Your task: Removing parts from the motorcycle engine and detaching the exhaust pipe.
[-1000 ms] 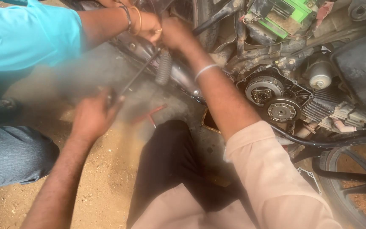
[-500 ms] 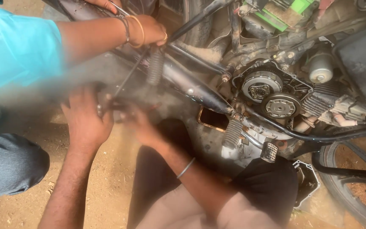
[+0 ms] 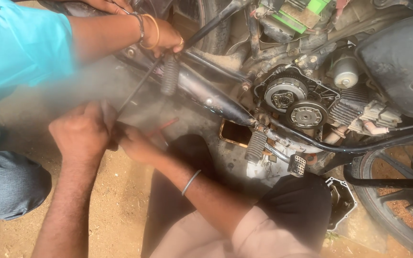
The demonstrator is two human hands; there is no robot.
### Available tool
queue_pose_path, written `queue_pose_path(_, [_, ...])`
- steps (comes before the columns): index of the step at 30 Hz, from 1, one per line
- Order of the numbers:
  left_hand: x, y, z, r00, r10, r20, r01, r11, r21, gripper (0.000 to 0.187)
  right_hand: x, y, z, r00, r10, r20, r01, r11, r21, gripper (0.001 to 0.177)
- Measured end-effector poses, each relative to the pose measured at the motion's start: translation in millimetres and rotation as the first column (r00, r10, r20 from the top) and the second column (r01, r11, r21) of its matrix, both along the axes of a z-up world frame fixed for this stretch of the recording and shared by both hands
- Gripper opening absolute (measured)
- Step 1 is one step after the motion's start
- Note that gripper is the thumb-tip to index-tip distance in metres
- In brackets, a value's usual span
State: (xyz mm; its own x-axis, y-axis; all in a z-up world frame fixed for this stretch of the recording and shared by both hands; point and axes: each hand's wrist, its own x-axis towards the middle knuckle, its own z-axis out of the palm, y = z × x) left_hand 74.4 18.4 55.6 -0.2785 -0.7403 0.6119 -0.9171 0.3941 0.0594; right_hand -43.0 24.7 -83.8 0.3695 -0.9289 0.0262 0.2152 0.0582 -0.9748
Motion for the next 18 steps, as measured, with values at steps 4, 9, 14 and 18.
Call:
queue_pose_path(4, [-2.9,-11.3,-25.5,0.989,-0.024,-0.148,0.029,0.999,0.028,0.037,-9.2,7.1,23.3,0.979,0.027,-0.204,-0.017,0.999,0.050,0.034])
queue_pose_path(9, [3.3,-23.3,-58.8,0.796,0.135,-0.591,0.016,0.970,0.243,0.051,-20.8,17.1,56.0,0.923,-0.048,-0.382,0.048,0.999,-0.009,0.041])
queue_pose_path(14, [-2.3,-6.8,-49.1,0.050,0.613,-0.789,0.297,0.745,0.597,0.037,-36.2,11.2,136.1,0.824,-0.149,-0.547,0.107,0.988,-0.109,0.029])
queue_pose_path(18, [-6.9,-7.7,-85.4,-0.375,0.729,-0.573,0.597,0.662,0.452,0.034,-45.6,3.1,187.1,0.907,-0.174,-0.384,0.169,0.985,-0.046,0.034])
